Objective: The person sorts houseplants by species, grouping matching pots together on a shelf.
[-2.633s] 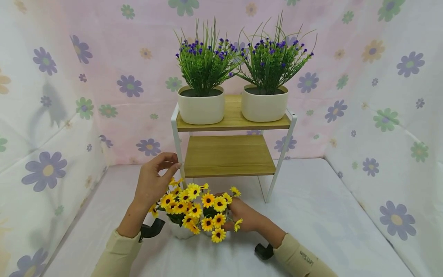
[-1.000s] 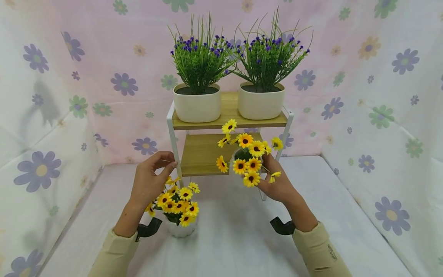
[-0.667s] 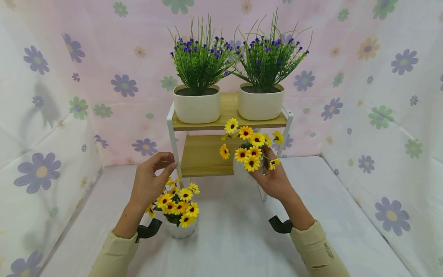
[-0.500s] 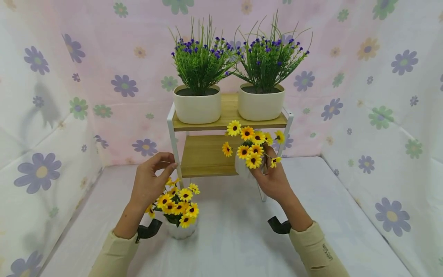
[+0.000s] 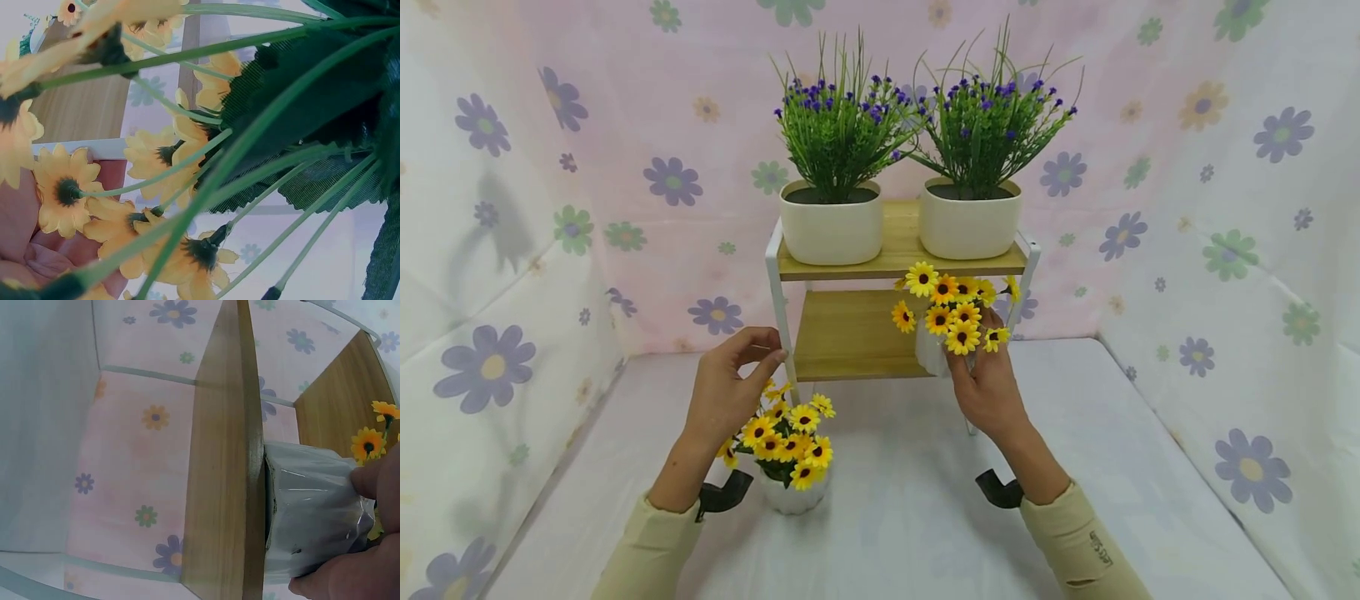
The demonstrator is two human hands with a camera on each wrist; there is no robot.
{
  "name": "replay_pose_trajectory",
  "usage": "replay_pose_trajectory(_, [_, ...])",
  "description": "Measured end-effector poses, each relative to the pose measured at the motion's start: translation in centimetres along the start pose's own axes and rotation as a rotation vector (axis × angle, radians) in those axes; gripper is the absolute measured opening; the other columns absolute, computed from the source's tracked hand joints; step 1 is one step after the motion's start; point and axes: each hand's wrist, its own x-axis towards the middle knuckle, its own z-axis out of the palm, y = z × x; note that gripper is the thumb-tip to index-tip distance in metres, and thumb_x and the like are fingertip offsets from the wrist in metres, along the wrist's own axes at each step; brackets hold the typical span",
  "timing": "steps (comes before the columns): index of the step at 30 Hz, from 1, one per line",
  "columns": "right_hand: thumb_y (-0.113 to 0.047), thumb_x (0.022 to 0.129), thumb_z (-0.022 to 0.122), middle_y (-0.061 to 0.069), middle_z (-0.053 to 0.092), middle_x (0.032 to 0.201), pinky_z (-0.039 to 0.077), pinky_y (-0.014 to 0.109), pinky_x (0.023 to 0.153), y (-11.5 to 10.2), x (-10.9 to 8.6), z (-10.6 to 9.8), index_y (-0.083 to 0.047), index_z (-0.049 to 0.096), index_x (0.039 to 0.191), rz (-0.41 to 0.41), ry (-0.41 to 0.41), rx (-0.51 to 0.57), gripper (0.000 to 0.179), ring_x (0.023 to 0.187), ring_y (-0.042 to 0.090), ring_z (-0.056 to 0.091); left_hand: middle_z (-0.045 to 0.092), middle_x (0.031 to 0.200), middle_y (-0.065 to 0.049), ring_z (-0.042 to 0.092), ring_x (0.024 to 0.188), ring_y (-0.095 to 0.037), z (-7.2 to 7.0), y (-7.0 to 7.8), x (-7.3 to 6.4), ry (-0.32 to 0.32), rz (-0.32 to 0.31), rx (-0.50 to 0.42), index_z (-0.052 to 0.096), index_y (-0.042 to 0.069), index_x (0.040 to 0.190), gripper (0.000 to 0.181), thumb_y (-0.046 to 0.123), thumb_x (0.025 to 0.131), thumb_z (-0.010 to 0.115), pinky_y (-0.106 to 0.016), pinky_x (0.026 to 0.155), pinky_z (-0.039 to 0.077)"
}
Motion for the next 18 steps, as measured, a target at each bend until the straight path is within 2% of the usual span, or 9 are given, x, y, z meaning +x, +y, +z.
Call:
replay_pose_trajectory(4, [-0.022, 0.112, 0.055, 0.014, 0.021, 0.172, 0.03, 0.054, 0.126, -0.3, -0.2, 0.2, -0.008, 0.017, 0.169, 0.025, 0.025, -0.025, 0.069, 0.16, 0.029, 0.024, 0.075, 0.114, -0.006, 0.076, 0.107, -0.027, -0.1, 0.0, 0.0, -0.002, -0.004, 0.006, 0.072, 0.009, 0.121, 0.019, 0.012, 0.102, 0.073, -0.022, 0.085, 0.055])
replay_pose_trajectory(8, [-0.02, 0.111, 0.058, 0.01, 0.023, 0.173, 0.033, 0.053, 0.125, -0.5, -0.4, 0.5, -0.011, 0.017, 0.169, 0.028, 0.057, -0.049, 0.071, 0.16, 0.027, 0.027, 0.075, 0.113, -0.006, 0.076, 0.106, -0.027, -0.1, 0.1, -0.1, -0.002, -0.011, 0.001, 0.072, 0.008, 0.12, 0.018, 0.012, 0.102, 0.073, -0.032, 0.087, 0.057])
replay_pose_trajectory(11, [-0.015, 0.108, 0.062, 0.006, 0.03, 0.17, 0.037, 0.049, 0.123, -0.6, -0.5, 0.5, -0.015, 0.021, 0.169, 0.005, 0.095, -0.073, 0.073, 0.157, 0.022, 0.034, 0.075, 0.113, -0.006, 0.076, 0.106, -0.026, -0.1, 0.1, -0.1, -0.002, -0.013, 0.0, 0.072, 0.009, 0.12, 0.018, 0.012, 0.102, 0.073, -0.036, 0.087, 0.058])
replay_pose_trajectory(14, [-0.011, 0.103, 0.069, 0.004, 0.034, 0.169, 0.039, 0.047, 0.122, -0.9, -0.9, 0.6, -0.014, 0.024, 0.168, -0.005, 0.138, -0.1, 0.079, 0.154, 0.02, 0.038, 0.075, 0.113, -0.005, 0.076, 0.105, -0.026, -0.1, 0.0, -0.1, 0.002, -0.007, 0.004, 0.072, 0.009, 0.12, 0.018, 0.012, 0.102, 0.073, -0.032, 0.086, 0.057])
replay_pose_trajectory(18, [-0.01, 0.098, 0.075, 0.009, 0.037, 0.168, 0.04, 0.048, 0.122, -1.3, -1.6, 0.9, -0.008, 0.027, 0.167, 0.012, 0.213, -0.102, 0.084, 0.153, 0.023, 0.04, 0.075, 0.112, -0.005, 0.076, 0.103, -0.026, 0.0, 0.0, 0.0, 0.004, 0.012, -0.001, 0.072, 0.009, 0.119, 0.018, 0.012, 0.102, 0.073, -0.02, 0.085, 0.055])
